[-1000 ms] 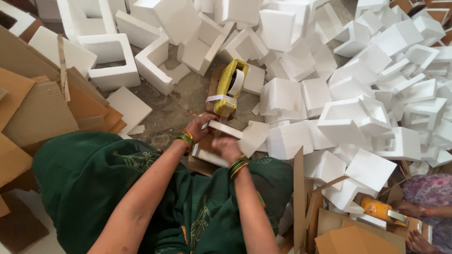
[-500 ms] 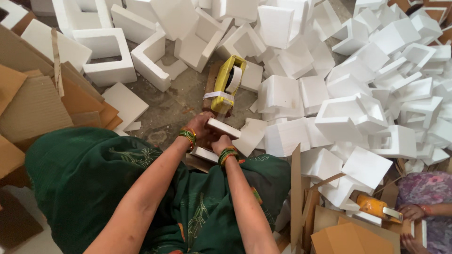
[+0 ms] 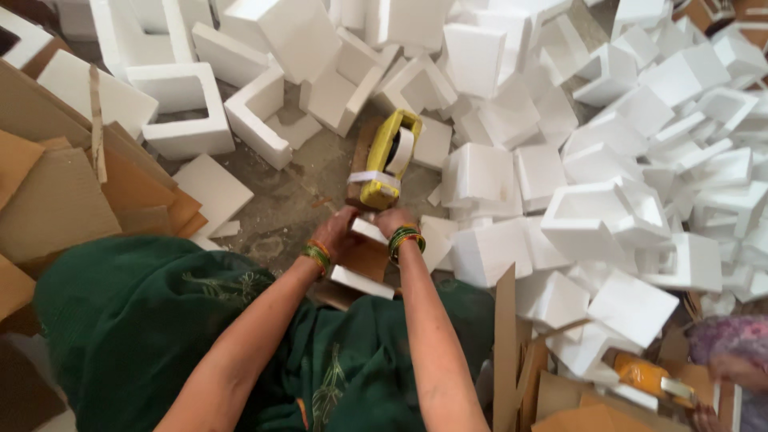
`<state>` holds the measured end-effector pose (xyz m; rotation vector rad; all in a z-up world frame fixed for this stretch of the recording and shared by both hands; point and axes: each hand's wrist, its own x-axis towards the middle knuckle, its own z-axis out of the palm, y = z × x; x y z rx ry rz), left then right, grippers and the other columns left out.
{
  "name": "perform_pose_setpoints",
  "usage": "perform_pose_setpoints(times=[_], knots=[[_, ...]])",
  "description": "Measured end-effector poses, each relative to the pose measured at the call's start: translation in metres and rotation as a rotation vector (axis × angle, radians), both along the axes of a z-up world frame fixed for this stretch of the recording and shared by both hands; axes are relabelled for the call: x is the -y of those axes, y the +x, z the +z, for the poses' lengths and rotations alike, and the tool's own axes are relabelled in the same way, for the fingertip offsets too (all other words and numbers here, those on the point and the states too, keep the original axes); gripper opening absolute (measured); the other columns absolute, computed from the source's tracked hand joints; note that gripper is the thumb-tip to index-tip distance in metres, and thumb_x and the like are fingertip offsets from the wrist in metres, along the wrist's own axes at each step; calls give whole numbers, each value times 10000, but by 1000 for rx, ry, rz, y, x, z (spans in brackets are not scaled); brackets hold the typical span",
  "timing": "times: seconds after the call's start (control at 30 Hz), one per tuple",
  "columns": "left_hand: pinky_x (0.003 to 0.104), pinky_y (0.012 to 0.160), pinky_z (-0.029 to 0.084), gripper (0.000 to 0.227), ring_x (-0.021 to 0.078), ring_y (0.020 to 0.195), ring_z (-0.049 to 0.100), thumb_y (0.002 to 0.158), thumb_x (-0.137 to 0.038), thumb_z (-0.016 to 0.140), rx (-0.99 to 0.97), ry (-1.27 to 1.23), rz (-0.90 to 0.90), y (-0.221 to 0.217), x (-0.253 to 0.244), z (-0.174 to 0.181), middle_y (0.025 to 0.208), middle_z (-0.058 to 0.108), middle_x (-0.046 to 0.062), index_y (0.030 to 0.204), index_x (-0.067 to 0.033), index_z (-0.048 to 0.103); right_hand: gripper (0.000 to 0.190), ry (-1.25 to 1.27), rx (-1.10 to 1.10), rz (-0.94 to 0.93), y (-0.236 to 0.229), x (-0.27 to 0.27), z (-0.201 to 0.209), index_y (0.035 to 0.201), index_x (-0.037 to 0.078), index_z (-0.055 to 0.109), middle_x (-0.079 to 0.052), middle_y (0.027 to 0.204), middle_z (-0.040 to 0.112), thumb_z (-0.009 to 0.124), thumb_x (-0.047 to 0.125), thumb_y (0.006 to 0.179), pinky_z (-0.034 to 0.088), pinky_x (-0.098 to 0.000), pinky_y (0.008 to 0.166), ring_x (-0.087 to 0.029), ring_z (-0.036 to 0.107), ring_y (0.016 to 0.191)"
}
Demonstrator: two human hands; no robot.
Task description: The person sits on the floor and assembles small cardboard boxes using white foam inserts. They place a foam piece into a cardboard base, fold the cardboard flaps over the foam, and secure the assembly with tape from a nearby dispenser. The process is repeated for multiple units.
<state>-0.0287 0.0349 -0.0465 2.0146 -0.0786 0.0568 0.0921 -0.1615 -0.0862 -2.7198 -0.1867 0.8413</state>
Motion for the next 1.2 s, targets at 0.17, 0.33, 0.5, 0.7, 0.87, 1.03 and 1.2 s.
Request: perform_pose_setpoints(times=[0.17,0.33,0.5,0.7,0.87,1.03,1.2], knots=[[450,909,543,510,382,1083,646,675,-82,826,122,-2,-133,8,-6,-7,1138,683,135,1152,-159,666,450,-134,106,257,14,16,-44,1104,135,782,-136,1158,720,627,517,922,527,-412,941,-308,681,1086],[463,911,530,478,398,1064,639,687,-122,848,-102,44,-114,17,-10,-40,1107,685,155,1120,-128,647,496,104,277,-30,-41,-6,43,1148,133,753,-151,1063,752,659,543,886,547,-438,867,-338,710,986],[483,948,506,466,415,1099,624,705,-197,851,-136,199,-68,11,-8,-56,1118,696,177,1141,-158,693,606,198,418,239,-105,-21,118,1272,140,672,-155,1043,749,773,489,787,556,-457,788,-370,707,904],[470,967,512,608,401,1113,646,716,-362,860,-655,100,-202,7,-18,-30,1187,688,222,1221,-94,650,543,303,883,180,-159,-7,146,1374,107,622,-115,1233,741,791,282,888,573,-413,888,-310,728,1022],[463,956,533,546,379,1120,663,772,-343,799,-542,302,-131,-5,-29,68,1183,698,228,1229,-94,634,672,498,564,-164,-185,-11,197,1435,70,562,-158,1291,709,812,306,858,563,-364,972,-308,703,1181],[479,895,556,306,391,1061,683,828,-220,734,-240,629,-144,-6,-6,133,1121,696,214,1105,-109,664,1053,515,611,17,-154,-4,206,1499,-59,287,-357,1497,351,919,257,718,413,-491,1090,-480,388,1380],[471,841,577,303,410,1049,671,871,-139,683,-76,688,-24,-15,17,178,1178,660,201,1163,-83,624,684,282,604,-135,-135,-7,180,1419,69,539,-224,1347,627,772,147,780,498,-456,1058,-420,600,1229]])
